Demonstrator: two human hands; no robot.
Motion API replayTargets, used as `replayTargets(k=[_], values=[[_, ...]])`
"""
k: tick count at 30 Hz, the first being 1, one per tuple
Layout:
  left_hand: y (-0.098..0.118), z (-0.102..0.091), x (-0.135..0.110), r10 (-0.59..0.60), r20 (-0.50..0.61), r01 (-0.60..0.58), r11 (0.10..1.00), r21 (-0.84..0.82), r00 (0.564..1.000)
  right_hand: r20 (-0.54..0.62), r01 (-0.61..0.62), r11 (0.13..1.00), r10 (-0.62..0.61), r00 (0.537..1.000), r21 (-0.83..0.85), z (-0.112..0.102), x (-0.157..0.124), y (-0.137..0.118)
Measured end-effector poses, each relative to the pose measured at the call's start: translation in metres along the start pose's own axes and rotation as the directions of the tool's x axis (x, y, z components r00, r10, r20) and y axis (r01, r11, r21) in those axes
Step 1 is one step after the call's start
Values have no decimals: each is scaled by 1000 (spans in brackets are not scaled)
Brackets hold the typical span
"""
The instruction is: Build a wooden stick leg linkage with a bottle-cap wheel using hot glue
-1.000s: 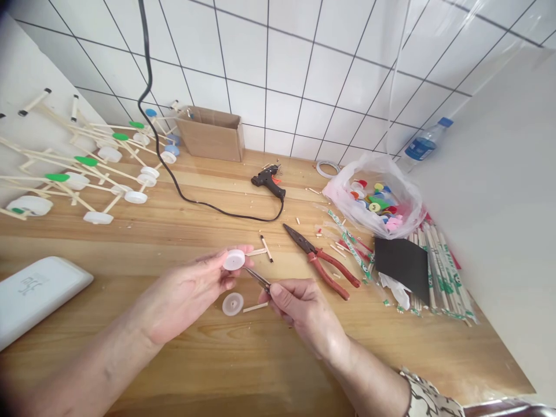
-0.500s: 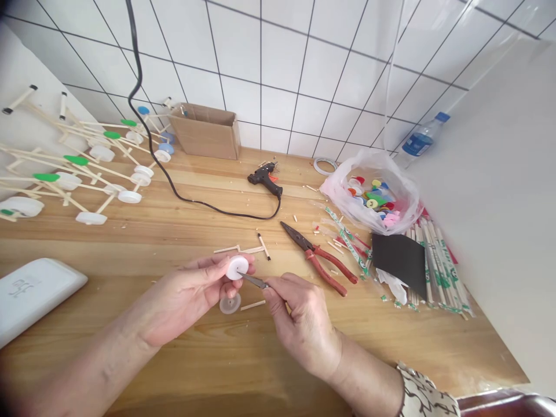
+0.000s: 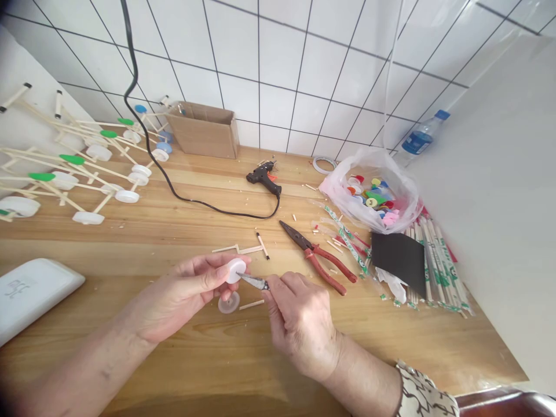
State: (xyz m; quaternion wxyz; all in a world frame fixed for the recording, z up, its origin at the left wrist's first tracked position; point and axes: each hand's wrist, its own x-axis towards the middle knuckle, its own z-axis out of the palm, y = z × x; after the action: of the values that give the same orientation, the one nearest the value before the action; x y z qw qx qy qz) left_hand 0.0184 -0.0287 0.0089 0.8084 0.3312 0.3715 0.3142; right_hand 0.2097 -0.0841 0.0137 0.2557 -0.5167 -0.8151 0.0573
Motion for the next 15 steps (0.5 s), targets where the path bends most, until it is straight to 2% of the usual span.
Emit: replayTargets(k=[4,9,15], values=[[1,3,0,-2,-50,4,999,43,999,-45,82,978,-93,995,-194,1,-3,-1],[1,5,0,-10,-77,14,999,49,997,-62,150,907,-189,980,-394,2,-5,-3],[-1,4,0,-7,-105,12,999,53,994,-49,166,889,-206,977,-426,3,-6,-5]])
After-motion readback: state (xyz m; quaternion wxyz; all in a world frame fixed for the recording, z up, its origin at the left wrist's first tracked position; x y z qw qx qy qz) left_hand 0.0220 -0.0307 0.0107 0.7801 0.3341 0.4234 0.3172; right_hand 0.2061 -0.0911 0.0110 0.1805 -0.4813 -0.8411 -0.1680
